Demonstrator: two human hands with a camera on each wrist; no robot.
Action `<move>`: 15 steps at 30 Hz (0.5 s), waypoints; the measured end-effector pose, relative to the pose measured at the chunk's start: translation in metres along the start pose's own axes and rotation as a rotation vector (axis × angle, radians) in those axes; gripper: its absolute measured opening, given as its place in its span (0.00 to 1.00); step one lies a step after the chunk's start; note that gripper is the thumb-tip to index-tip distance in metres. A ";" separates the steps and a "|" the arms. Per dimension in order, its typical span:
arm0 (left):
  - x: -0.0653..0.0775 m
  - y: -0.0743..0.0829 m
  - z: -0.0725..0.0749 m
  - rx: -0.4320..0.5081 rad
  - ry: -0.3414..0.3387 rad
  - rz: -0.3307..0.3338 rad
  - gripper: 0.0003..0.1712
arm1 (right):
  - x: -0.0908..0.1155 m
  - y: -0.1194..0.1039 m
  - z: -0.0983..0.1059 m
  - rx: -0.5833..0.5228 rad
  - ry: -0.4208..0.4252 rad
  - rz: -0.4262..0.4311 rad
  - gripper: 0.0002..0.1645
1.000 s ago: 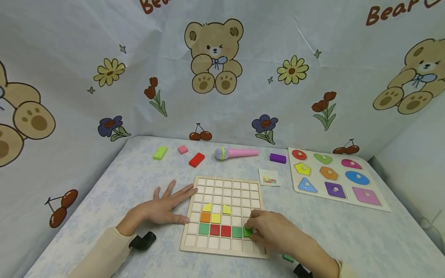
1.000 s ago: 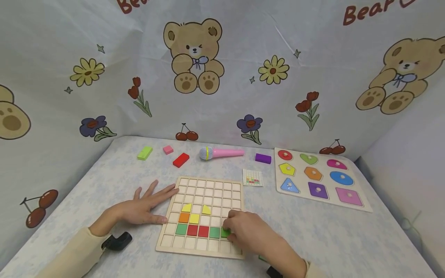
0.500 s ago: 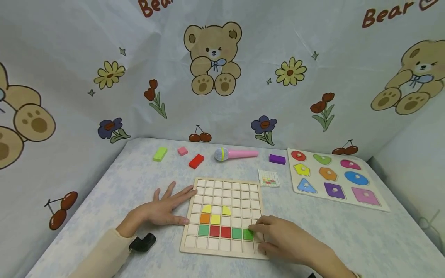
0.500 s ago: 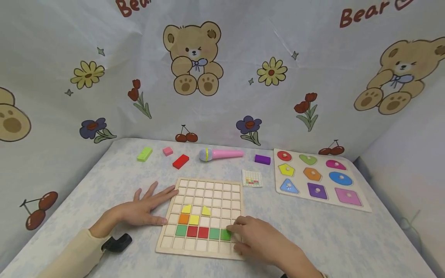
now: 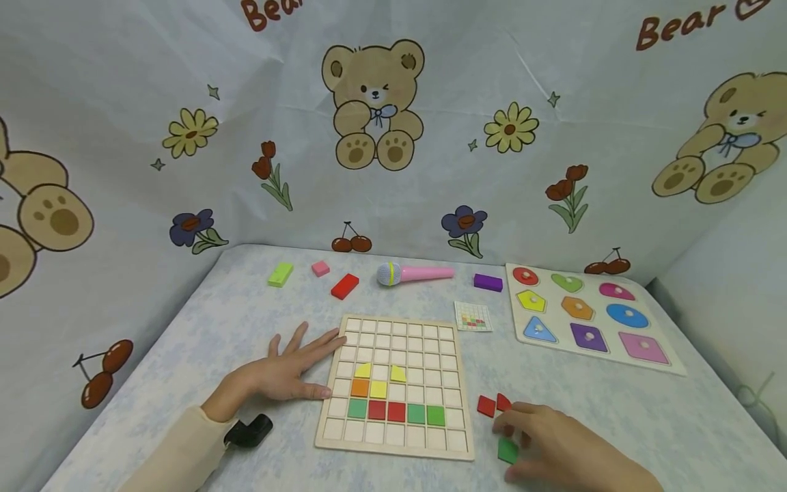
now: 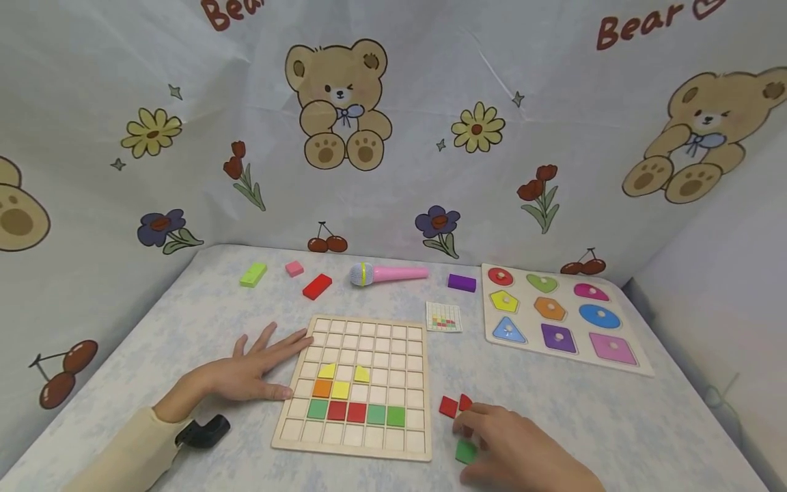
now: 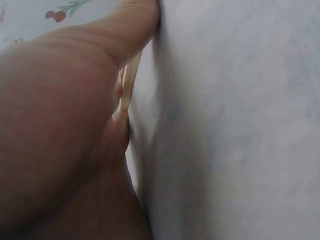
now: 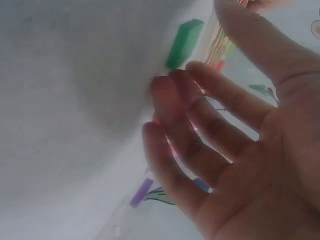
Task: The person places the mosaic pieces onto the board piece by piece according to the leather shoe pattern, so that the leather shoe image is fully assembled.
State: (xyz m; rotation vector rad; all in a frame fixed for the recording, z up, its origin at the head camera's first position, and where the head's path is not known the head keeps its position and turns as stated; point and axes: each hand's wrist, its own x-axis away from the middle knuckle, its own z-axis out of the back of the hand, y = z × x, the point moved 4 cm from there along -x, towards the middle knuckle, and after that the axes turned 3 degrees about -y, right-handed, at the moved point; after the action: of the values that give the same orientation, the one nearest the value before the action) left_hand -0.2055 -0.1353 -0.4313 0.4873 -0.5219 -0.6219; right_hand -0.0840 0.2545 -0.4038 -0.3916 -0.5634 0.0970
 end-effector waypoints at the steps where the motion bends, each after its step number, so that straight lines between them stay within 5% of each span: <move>1: 0.000 0.000 0.000 0.002 0.000 0.003 0.53 | 0.000 0.002 0.000 -0.008 -0.006 0.000 0.23; 15: -0.001 -0.001 0.000 -0.019 -0.002 0.003 0.53 | -0.006 -0.002 0.007 0.150 0.047 0.183 0.12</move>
State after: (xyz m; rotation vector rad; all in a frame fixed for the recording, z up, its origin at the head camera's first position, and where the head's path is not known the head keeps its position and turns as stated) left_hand -0.2066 -0.1358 -0.4323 0.4683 -0.5185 -0.6242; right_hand -0.0927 0.2537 -0.4007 -0.2983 -0.4698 0.3033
